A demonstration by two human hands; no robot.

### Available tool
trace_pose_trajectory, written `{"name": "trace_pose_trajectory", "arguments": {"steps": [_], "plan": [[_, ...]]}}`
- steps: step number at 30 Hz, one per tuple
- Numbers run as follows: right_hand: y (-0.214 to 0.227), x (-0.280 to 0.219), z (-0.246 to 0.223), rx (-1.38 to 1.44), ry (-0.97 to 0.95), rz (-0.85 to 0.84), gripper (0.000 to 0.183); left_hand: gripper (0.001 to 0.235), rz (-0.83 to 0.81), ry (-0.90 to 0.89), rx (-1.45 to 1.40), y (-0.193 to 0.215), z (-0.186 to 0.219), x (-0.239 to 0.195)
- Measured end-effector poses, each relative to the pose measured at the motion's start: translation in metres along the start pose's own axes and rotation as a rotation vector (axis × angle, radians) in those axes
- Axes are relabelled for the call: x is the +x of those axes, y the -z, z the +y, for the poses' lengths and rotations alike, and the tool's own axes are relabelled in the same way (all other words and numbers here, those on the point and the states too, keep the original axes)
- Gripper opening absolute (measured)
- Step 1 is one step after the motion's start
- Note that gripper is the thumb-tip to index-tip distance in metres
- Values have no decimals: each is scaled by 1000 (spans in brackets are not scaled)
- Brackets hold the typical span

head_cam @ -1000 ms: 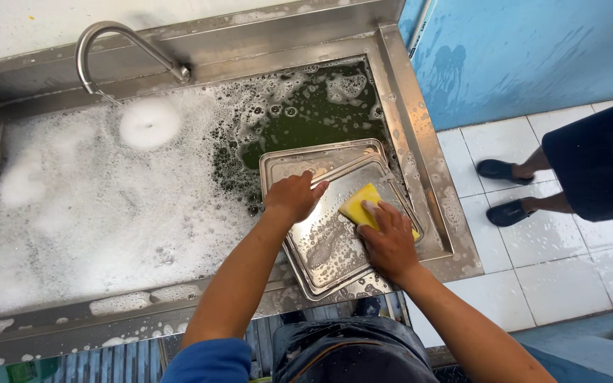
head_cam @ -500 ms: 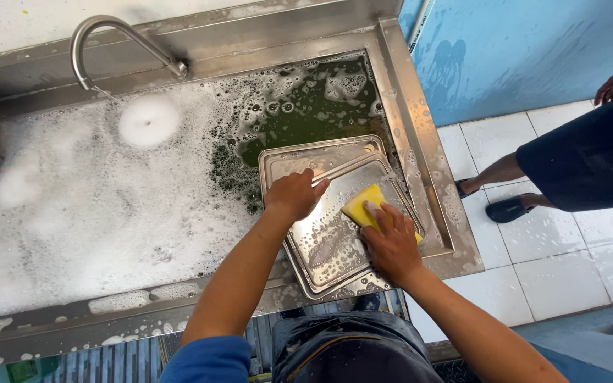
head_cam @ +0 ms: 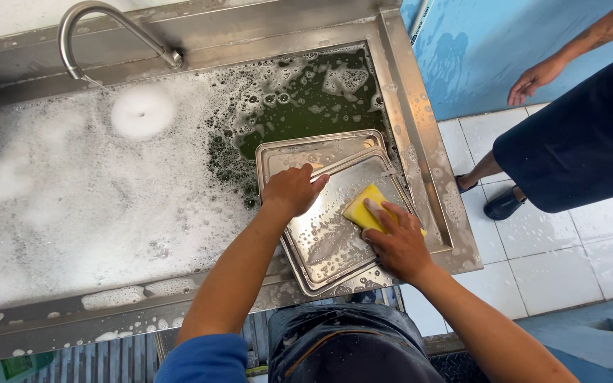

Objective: The person scrubs multiple stainless steel trays with a yellow sponge in a soapy sink, rinses them under running water, and stacks the cleaned trays on the sink edge. The person repeats this process for several trays throughout the clip.

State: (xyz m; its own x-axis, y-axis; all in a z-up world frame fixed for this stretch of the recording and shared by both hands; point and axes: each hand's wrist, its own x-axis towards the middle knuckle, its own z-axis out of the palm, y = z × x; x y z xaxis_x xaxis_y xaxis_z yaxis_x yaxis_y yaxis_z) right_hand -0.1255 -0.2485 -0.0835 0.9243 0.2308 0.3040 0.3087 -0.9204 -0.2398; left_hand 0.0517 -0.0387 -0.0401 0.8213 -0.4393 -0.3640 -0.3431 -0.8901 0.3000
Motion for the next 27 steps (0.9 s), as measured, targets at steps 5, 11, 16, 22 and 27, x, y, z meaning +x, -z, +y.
{"name": "trace_pose_trajectory", "arguments": {"steps": [5,11,16,22,27], "plan": [[5,3,1,60,-96,59,29,61,-1,18,-9,1,3,0],[3,12,-2,5,-12,150,18,61,20,-2,-8,-2,3,3],[0,20,0,-69,147,122,13,61,34,-2,-12,-4,1,2],[-3,33,8,-124,301,-21,15,61,19,19,-27,-4,2,2],[-6,38,8,-98,334,29,32,60,21,24,-29,-4,3,3]]}}
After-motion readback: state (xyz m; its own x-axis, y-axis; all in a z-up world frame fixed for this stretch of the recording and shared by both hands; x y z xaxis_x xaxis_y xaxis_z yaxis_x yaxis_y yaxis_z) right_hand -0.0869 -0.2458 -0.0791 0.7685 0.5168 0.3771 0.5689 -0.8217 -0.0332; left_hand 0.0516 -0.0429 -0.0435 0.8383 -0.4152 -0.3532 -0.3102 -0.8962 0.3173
